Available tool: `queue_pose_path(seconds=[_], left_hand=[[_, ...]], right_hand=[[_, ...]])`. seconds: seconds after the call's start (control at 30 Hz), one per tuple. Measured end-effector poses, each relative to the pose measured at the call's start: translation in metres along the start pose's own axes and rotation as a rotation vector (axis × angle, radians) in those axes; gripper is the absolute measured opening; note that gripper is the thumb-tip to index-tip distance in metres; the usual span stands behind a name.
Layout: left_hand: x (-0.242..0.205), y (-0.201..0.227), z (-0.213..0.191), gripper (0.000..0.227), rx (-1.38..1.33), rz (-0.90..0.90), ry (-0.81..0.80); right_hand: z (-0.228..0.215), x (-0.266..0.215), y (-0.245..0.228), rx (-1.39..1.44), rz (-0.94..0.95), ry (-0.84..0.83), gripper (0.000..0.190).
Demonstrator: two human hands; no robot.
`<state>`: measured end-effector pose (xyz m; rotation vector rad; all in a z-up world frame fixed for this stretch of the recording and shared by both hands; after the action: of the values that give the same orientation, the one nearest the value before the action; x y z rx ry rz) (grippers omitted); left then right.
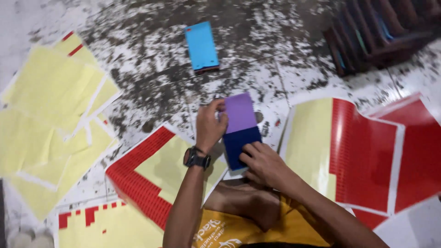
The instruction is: The person is organizing colored swatches and assembling them into a binder using small fasteners picked from a sheet.
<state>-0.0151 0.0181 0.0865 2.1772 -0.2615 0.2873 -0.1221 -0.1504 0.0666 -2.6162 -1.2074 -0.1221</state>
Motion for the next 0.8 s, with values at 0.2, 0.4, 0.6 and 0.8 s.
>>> queue_pose_path(seconds=[0.2, 0.4, 0.6, 0.8], left_hand=[[-0.011, 0.096, 0.022, 0.015, -0.117, 0.119, -0.096], [-0.082, 0.121, 0.141, 0.026, -0.514, -0.081, -0.39], [-0.118, 0.141, 0.209, 0.017, -0.704, -0.229, -0.456], [-0.152, 0.145, 0.231, 0.02, -0.738, -0.339, -0.448]], right_hand=[[-0.059, -0.05, 0.025, 0.305, 0.356, 0.373, 0.03], [-0.069, -0.205, 0.065, 0.283, 1.14, 0.658, 0.016], [-0.031, -0.248, 0.045, 0.082, 1.216, 0.604, 0.043], [-0.039, -0.259, 0.048, 0.191, 1.256, 0.695, 0.036]])
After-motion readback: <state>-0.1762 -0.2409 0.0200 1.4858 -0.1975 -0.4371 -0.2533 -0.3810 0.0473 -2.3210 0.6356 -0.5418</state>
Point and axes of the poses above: each hand's wrist, its own x-axis towards the middle knuckle, its own z-axis out of the palm, y = z × x, the point moved 6 cm from there along x, towards the middle knuckle, and after that the axes turned 5 degrees about -x, right-handed, at the moved point
